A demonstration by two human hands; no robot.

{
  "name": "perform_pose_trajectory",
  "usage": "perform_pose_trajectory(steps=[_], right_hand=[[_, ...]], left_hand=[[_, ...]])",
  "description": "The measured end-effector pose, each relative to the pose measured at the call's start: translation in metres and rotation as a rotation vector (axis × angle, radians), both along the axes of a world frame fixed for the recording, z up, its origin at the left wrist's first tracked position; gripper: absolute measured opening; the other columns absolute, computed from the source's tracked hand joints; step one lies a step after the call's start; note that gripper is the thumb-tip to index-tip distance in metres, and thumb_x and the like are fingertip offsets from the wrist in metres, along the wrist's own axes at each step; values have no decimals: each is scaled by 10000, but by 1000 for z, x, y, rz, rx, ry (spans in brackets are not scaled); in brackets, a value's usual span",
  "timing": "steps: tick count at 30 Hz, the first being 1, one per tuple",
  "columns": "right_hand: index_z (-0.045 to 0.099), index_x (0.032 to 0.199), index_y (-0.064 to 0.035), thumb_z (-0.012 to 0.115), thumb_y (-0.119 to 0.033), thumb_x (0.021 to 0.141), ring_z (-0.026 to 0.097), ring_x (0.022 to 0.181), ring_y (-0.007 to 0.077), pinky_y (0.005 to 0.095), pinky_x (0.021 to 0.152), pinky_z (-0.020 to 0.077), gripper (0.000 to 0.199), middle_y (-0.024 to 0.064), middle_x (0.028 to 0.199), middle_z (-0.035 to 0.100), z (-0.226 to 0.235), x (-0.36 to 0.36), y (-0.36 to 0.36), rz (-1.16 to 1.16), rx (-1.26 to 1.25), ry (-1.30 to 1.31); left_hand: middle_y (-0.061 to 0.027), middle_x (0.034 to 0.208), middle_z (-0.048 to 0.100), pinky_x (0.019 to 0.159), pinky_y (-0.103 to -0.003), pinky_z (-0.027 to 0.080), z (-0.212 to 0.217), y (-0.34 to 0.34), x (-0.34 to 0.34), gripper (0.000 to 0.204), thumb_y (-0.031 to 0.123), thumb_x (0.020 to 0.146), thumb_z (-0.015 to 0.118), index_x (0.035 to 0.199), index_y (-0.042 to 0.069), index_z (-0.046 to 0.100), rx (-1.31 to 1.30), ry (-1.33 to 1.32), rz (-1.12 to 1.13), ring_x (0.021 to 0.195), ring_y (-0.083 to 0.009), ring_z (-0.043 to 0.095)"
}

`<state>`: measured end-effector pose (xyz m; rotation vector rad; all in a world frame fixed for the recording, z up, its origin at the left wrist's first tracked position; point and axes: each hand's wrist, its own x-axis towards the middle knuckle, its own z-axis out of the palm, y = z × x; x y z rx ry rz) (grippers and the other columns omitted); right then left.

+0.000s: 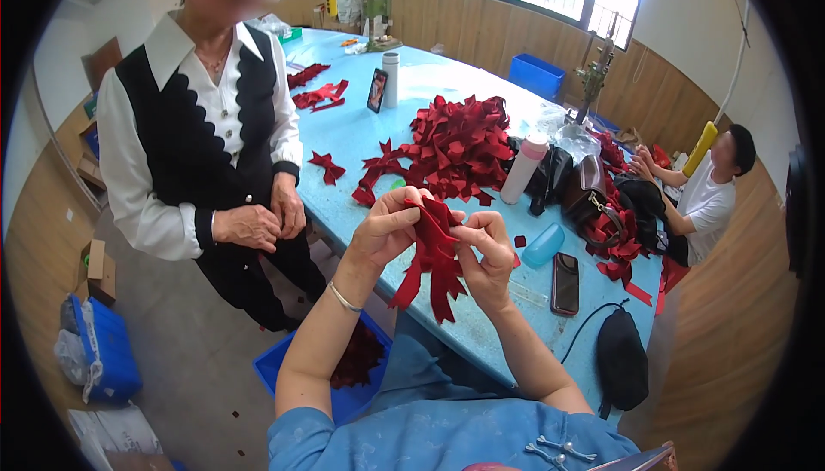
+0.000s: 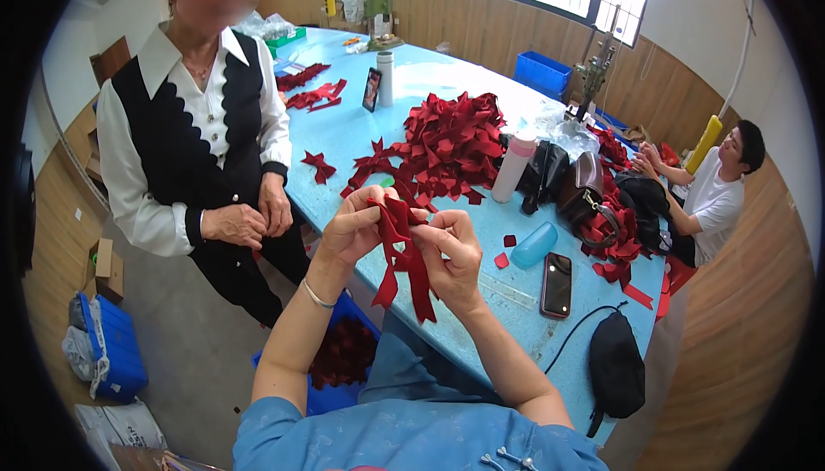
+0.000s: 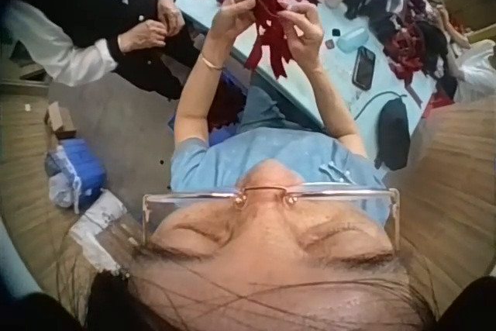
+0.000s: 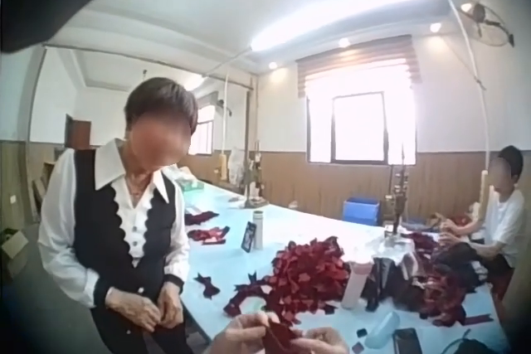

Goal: Folding and tying red ribbon strips into decorative bows at a workshop table.

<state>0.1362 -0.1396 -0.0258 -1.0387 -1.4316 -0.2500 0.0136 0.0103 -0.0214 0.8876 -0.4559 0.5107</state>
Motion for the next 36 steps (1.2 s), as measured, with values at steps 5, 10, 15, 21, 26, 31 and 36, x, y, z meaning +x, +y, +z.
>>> perform_pose_trajectory(steps=[5, 10, 15, 21, 26, 31, 36], right_hand=[[607, 940, -2, 655, 133, 794, 606, 843, 149, 259, 633, 483, 205, 73, 961, 535, 12, -6, 11, 126, 203, 271], [546, 940, -8, 649, 102, 820, 601, 840, 87, 221, 626, 470, 193, 26, 910, 545, 18, 0, 2, 195, -22, 575], [551, 946, -17, 651, 70, 842, 569, 787, 25, 198, 599, 449, 168, -14, 862, 580, 14, 10, -4, 274, -164, 629], [574, 918, -14, 688, 54, 832, 563, 696, 25, 191, 594, 455, 158, -12, 807, 624, 25, 4, -7, 230, -238, 611], [591, 878, 3, 715, 36, 815, 558, 649, 29, 207, 574, 451, 142, 12, 716, 621, 36, -4, -16, 86, -167, 436], [596, 873, 14, 748, -7, 784, 519, 600, 39, 230, 534, 423, 178, 59, 667, 595, 41, -13, -13, 2, -86, 214], [594, 868, 15, 775, -42, 770, 512, 582, 57, 249, 533, 427, 213, 71, 646, 574, 46, -16, -18, -20, -130, 232]], left_hand=[[-105, 1058, 630, 954, -417, 549, 25, 1, 12, 82, 23, 931, 621, 1009, 36, 644, 82, 29, -9, 1112, -296, 634], [-101, 1040, 630, 922, -383, 553, 35, -13, 16, 71, 27, 922, 633, 989, 40, 651, 82, 51, 21, 1026, -249, 647], [-104, 1031, 632, 978, -402, 496, 40, -15, 18, 64, 20, 900, 644, 961, 36, 652, 144, 84, 63, 1066, -268, 617], [-98, 1017, 632, 995, -420, 462, 63, -3, 14, 62, 11, 863, 660, 921, 33, 653, 339, 124, 109, 1077, -281, 589], [-92, 1014, 626, 949, -400, 459, 82, -3, 14, 73, 20, 834, 682, 900, 31, 653, 539, 62, 41, 1032, -269, 573], [-89, 1016, 625, 925, -396, 464, 90, -6, 7, 73, -11, 833, 649, 897, 25, 651, 549, 85, 96, 1015, -263, 568], [-92, 1025, 630, 943, -415, 475, 80, -13, 8, 87, -34, 840, 631, 897, 28, 654, 462, 8, 21, 1044, -280, 577]])
